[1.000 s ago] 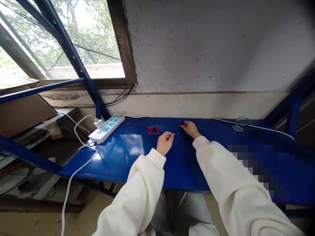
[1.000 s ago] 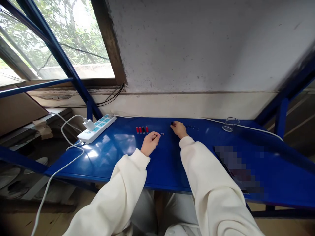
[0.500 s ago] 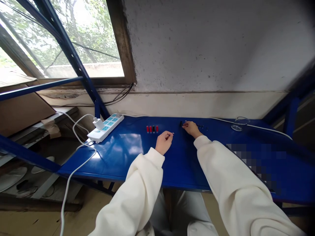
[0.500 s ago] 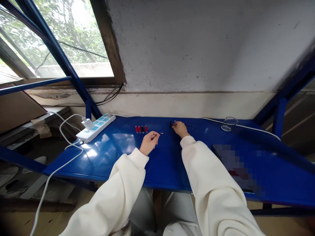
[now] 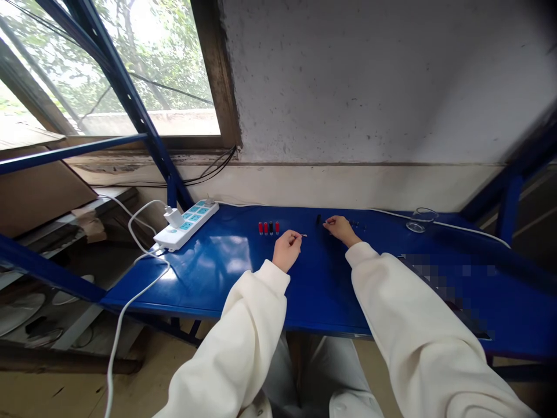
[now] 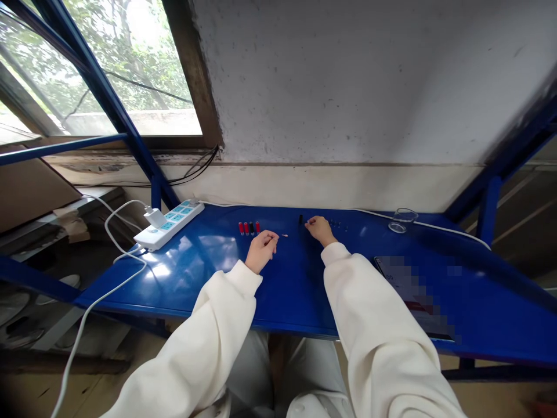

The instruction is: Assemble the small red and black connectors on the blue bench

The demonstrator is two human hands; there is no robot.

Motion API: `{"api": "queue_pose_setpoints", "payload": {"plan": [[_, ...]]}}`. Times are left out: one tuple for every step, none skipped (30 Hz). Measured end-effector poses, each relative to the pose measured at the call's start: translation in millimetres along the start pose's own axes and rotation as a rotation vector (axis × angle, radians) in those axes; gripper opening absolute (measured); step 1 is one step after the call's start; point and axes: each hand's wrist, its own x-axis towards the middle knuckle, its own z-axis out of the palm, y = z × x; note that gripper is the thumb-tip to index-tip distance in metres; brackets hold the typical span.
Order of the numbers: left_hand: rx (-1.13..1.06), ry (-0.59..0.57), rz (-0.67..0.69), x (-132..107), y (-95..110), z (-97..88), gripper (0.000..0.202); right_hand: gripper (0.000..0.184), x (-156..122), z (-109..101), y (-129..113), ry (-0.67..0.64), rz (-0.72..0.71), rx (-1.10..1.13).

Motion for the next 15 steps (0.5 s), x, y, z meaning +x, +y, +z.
{"api": "queue_pose_setpoints", "payload": {"plan": [[-0.003, -0.001, -0.003, 0, 1, -0.2, 0.012, 0.022, 0, 0, 0, 0.012, -0.008, -0.009], [-0.007, -0.004, -0.007, -1, 1, -0.4, 0.012, 0.020, 0, 0, 0, 0.026, -0.018, -0.024], [-0.012, -0.007, -0.011, -1, 2, -0.5, 0.013, 0.019, 0, 0, 1, 0.036, -0.025, -0.042], [-0.016, -0.009, -0.017, -1, 3, -0.6, 0.013, 0.019, 0, -1, 1, 0.041, -0.028, -0.061], [-0.019, -0.011, -0.022, -1, 3, -0.6, 0.013, 0.019, 0, -2, 1, 0.044, -0.027, -0.077], [-0.020, -0.014, -0.023, -1, 3, -0.7, 0.013, 0.020, 1, -4, 1, 0.044, -0.023, -0.090], [-0.018, -0.019, -0.022, -1, 3, -0.7, 0.013, 0.021, 1, -5, 1, 0.041, -0.021, -0.101], [-0.014, -0.024, -0.018, -1, 3, -0.8, 0.014, 0.021, 2, -6, 1, 0.040, -0.024, -0.110], [-0.011, -0.030, -0.014, -1, 3, -0.9, 0.014, 0.021, 2, -8, 0, 0.040, -0.029, -0.118], [-0.009, -0.037, -0.009, -1, 2, -1.0, 0.015, 0.022, 2, -9, -2, 0.040, -0.032, -0.126], [-0.010, -0.042, -0.006, -1, 2, -1.1, 0.016, 0.022, 2, -10, -3, 0.034, -0.033, -0.131], [-0.013, -0.045, -0.007, -2, 2, -1.1, 0.016, 0.023, 2, -12, -6, 0.029, -0.034, -0.134], [-0.017, -0.046, -0.009, -2, 2, -1.1, 0.017, 0.022, 2, -13, -8, 0.023, -0.035, -0.134], [-0.020, -0.045, -0.013, -2, 2, -1.0, 0.016, 0.022, 2, -14, -11, 0.013, -0.036, -0.132], [-0.021, -0.044, -0.019, -2, 3, -0.9, 0.016, 0.021, 2, -15, -13, 0.003, -0.038, -0.130]]}}
